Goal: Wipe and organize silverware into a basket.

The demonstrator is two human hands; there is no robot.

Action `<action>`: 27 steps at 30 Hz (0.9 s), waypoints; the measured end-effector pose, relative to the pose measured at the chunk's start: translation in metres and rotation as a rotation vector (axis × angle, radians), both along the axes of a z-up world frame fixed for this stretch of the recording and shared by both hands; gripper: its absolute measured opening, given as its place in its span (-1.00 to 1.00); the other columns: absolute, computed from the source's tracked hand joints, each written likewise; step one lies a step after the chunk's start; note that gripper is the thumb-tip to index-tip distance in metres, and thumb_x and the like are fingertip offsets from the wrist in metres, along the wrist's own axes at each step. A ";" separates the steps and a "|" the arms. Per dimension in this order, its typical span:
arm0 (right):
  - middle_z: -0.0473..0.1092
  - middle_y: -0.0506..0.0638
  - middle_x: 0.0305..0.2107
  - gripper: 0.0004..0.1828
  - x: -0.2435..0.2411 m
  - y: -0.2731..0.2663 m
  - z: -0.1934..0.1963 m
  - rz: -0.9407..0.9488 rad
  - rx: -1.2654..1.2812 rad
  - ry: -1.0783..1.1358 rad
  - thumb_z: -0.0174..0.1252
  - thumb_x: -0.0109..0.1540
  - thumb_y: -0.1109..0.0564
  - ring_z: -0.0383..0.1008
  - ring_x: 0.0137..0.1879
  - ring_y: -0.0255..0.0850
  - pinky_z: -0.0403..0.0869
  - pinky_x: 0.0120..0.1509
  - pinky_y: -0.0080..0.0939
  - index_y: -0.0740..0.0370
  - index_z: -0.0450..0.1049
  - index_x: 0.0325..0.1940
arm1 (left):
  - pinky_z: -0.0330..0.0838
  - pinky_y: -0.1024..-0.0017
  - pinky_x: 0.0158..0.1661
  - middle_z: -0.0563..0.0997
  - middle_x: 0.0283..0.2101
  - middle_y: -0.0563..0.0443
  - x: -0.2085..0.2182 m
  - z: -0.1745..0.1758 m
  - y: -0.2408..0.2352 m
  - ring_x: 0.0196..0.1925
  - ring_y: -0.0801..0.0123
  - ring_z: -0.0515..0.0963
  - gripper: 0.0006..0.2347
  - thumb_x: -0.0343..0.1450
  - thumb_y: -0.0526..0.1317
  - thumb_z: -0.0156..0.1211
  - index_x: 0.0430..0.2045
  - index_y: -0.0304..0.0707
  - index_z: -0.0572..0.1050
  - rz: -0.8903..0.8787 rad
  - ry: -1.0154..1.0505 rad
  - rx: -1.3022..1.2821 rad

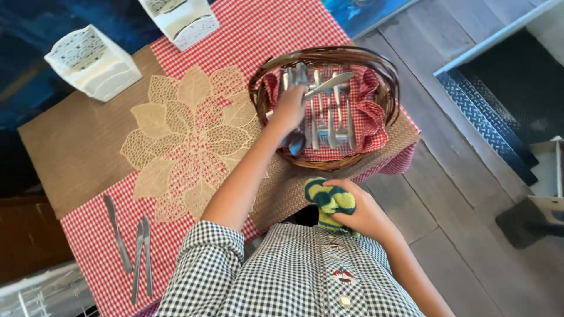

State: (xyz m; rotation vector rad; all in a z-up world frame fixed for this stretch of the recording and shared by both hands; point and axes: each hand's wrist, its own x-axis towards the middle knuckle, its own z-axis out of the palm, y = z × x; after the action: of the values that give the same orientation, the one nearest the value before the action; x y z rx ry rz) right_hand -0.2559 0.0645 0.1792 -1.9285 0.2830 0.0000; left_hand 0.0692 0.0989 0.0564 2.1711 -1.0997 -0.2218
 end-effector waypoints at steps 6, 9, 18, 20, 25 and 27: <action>0.48 0.08 -0.02 -0.29 -0.015 -0.023 -0.009 -0.129 -0.009 0.059 0.31 -0.01 0.15 0.52 0.14 -0.05 0.42 0.25 -0.11 0.12 0.40 0.25 | 0.50 0.07 -0.02 0.57 -0.09 -0.22 0.026 -0.003 -0.020 -0.07 -0.01 0.59 -0.89 0.46 -0.37 0.10 -0.19 -0.34 0.52 -0.015 0.030 0.307; 0.47 0.07 -0.02 -0.30 -0.014 -0.028 -0.011 -0.139 -0.016 0.044 0.30 -0.01 0.16 0.52 0.12 -0.05 0.43 0.24 -0.12 0.13 0.39 0.24 | 0.52 0.13 -0.04 0.57 -0.15 -0.23 0.023 0.007 -0.034 -0.09 0.01 0.61 -0.90 0.49 -0.32 0.12 -0.23 -0.39 0.52 -0.056 0.060 0.357; 0.48 0.07 0.00 -0.31 -0.016 -0.032 -0.025 -0.171 0.054 0.032 0.30 -0.01 0.18 0.51 0.15 -0.11 0.41 0.27 -0.15 0.16 0.39 0.23 | 0.48 0.02 -0.03 0.63 -0.13 -0.18 0.037 -0.035 -0.062 -0.07 -0.01 0.63 -0.86 0.44 -0.25 0.20 -0.16 -0.12 0.60 -0.128 0.165 0.331; 0.48 0.06 0.00 -0.31 -0.015 -0.032 -0.023 -0.186 0.043 0.044 0.30 -0.01 0.18 0.51 0.15 -0.13 0.41 0.27 -0.16 0.16 0.39 0.23 | 0.48 0.04 -0.01 0.63 -0.12 -0.18 0.040 -0.041 -0.065 -0.03 0.00 0.62 -0.85 0.42 -0.25 0.23 -0.17 -0.14 0.60 -0.148 0.120 0.321; 0.49 0.05 0.01 -0.32 -0.013 -0.031 -0.026 -0.218 0.069 0.062 0.31 0.00 0.18 0.52 0.14 -0.17 0.42 0.26 -0.16 0.15 0.40 0.23 | 0.43 -0.02 0.01 0.62 -0.08 -0.14 0.041 -0.035 -0.065 0.09 0.01 0.56 -0.84 0.39 -0.34 0.17 -0.23 -0.11 0.63 -0.106 -0.044 0.324; 0.50 0.05 0.00 -0.33 -0.010 -0.029 -0.029 -0.236 0.077 0.056 0.31 -0.01 0.18 0.52 0.14 -0.17 0.43 0.25 -0.16 0.14 0.41 0.22 | 0.43 0.01 0.06 0.60 -0.06 -0.16 0.046 -0.035 -0.062 0.09 -0.03 0.55 -0.81 0.34 -0.37 0.23 -0.23 -0.09 0.65 -0.129 -0.049 0.287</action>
State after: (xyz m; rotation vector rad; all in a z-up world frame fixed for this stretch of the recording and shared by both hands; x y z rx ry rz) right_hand -0.2659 0.0357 0.1501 -1.8105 0.5394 -0.0896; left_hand 0.1154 0.0369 0.0217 2.3678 -1.3052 -0.4085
